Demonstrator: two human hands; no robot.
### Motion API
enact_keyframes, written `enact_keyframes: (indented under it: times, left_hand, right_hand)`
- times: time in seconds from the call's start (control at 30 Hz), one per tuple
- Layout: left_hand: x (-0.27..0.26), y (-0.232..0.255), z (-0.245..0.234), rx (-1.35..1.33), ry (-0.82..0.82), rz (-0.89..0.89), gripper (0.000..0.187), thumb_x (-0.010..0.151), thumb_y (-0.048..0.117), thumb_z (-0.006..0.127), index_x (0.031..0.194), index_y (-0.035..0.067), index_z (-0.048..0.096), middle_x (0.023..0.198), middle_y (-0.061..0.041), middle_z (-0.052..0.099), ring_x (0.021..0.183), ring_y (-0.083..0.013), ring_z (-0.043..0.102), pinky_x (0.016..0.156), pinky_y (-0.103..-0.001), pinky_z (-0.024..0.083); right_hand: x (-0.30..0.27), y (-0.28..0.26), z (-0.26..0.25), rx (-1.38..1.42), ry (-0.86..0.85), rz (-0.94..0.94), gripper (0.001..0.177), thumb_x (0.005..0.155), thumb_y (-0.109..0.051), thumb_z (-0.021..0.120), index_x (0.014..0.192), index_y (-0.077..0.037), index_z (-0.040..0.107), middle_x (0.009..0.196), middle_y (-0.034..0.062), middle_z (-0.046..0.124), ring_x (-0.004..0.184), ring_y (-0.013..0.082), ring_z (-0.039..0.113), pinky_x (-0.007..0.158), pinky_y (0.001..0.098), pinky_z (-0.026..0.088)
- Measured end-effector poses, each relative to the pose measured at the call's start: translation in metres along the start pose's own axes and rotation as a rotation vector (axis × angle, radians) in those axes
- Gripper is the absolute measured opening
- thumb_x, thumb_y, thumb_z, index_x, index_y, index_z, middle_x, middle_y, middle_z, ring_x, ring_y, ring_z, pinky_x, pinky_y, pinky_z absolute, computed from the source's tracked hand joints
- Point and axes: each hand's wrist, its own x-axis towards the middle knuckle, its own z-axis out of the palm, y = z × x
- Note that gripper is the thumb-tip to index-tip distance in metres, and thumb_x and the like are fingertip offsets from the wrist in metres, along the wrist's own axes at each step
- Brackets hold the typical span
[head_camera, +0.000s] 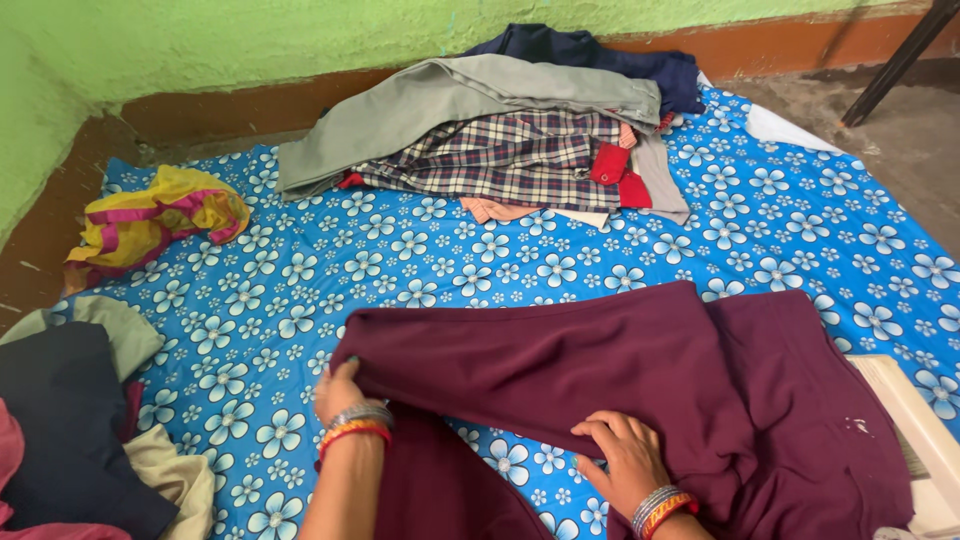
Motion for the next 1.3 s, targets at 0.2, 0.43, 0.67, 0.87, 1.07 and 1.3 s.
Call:
enact_keyframes:
  times: [0.2, 0.43, 0.67, 0.87, 1.07, 1.3]
  left_hand:
    - [0.04, 0.044, -0.006, -0.118, 0.049, 0.079, 0.063, 0.081, -0.013, 0.065, 0.135, 0.02, 0.056, 0.091, -0.007, 0.066, 0.074, -0.016, 0.063, 0.072, -0.037, 0.053]
    - [0.019, 0.099, 0.022, 0.109, -0.111, 0.079, 0.052, 0.086, -0.008, 0.069, 0.129, 0.021, 0.071, 0.087, 0.001, 0.063, 0.065, -0.0071, 0.052, 0.068, -0.031, 0.048]
    - [0.065, 0.072, -0.047, 0.947, -0.218, 0.759, 0.055, 0.081, 0.009, 0.08, 0.133, 0.003, 0.064, 0.126, -0.018, 0.064, 0.116, -0.0338, 0.061, 0.097, -0.045, 0.047]
    - [0.006, 0.022, -0.099, 1.465, -0.282, 0.551, 0.061, 0.076, 0.037, 0.084, 0.125, 0.006, 0.068, 0.124, -0.018, 0.073, 0.116, -0.0329, 0.07, 0.101, -0.042, 0.055]
    - [0.026, 0.023, -0.13, 1.87, -0.686, 0.358, 0.057, 0.077, 0.042, 0.079, 0.124, 0.012, 0.073, 0.117, -0.014, 0.077, 0.108, -0.0286, 0.075, 0.097, -0.038, 0.059]
    - [0.082, 0.085, -0.136, 2.805, -1.043, 0.006, 0.078, 0.096, 0.076, 0.064, 0.134, 0.008, 0.064, 0.134, -0.018, 0.057, 0.092, -0.0236, 0.048, 0.1, -0.041, 0.051]
  right_hand:
    - [-0.001, 0.005, 0.007, -0.011, 0.058, -0.023, 0.041, 0.074, -0.03, 0.08, 0.113, -0.025, 0.07, 0.123, -0.0036, 0.063, 0.116, 0.0209, 0.056, 0.102, 0.0447, 0.037]
    - [0.0, 0.004, 0.009, -0.039, 0.06, -0.005, 0.038, 0.076, -0.032, 0.078, 0.113, -0.025, 0.07, 0.122, -0.0046, 0.064, 0.116, 0.0199, 0.057, 0.103, 0.045, 0.037]
    - [-0.001, 0.0, 0.009, -0.058, 0.086, -0.049, 0.04, 0.076, -0.036, 0.078, 0.113, -0.025, 0.07, 0.121, -0.0031, 0.064, 0.114, 0.0209, 0.057, 0.102, 0.0454, 0.037]
    - [0.0, -0.004, 0.006, -0.062, 0.078, -0.026, 0.038, 0.075, -0.035, 0.079, 0.111, -0.025, 0.07, 0.12, -0.0043, 0.064, 0.114, 0.0207, 0.057, 0.101, 0.045, 0.038]
    - [-0.001, -0.003, 0.007, -0.056, 0.087, -0.031, 0.038, 0.075, -0.036, 0.078, 0.111, -0.026, 0.07, 0.119, -0.0053, 0.064, 0.114, 0.0203, 0.057, 0.101, 0.0448, 0.039]
    - [0.0, -0.001, 0.01, -0.077, 0.074, -0.005, 0.038, 0.075, -0.038, 0.078, 0.111, -0.027, 0.07, 0.12, -0.0066, 0.064, 0.115, 0.0199, 0.056, 0.102, 0.0451, 0.038]
